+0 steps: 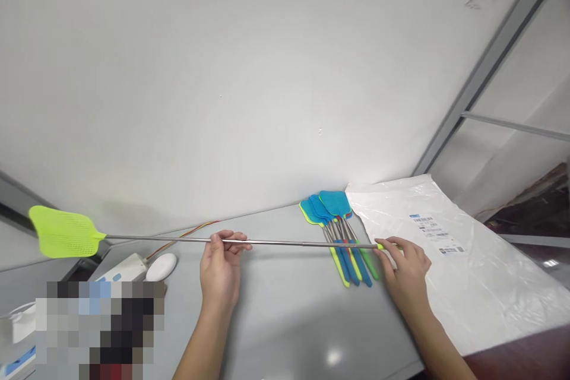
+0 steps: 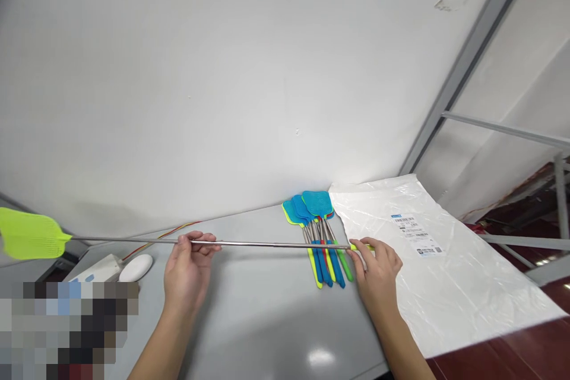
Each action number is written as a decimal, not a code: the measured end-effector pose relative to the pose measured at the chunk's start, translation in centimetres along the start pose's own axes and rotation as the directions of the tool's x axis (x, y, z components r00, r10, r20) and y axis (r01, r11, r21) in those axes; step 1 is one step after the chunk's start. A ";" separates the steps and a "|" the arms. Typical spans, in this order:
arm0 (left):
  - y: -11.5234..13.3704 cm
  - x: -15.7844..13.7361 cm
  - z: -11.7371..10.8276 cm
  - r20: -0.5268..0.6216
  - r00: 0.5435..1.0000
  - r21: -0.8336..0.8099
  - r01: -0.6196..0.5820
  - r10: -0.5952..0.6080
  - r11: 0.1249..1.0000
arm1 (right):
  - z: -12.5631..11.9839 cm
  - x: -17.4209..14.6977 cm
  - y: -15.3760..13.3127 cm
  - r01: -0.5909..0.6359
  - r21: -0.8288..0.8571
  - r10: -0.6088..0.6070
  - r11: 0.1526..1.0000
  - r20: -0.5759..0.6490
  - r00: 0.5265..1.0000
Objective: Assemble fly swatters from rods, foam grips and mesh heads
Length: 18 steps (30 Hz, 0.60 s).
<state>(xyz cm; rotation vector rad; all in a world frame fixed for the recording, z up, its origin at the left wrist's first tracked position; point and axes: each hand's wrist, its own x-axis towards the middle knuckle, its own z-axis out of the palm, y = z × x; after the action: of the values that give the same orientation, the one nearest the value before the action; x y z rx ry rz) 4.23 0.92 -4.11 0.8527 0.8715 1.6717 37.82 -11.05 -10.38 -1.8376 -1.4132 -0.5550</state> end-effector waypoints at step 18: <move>-0.4 1.7 -0.9 -0.042 0.999 0.073 0.005 -0.002 0.997 | -0.3 0.3 -0.8 0.041 0.085 -0.044 0.995 0.029 0.999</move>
<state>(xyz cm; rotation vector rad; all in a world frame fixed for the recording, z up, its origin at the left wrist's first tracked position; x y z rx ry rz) 3.31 2.56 -4.71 0.8674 0.9679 1.6684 37.18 -10.99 -9.73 -1.7597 -1.4774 -0.4821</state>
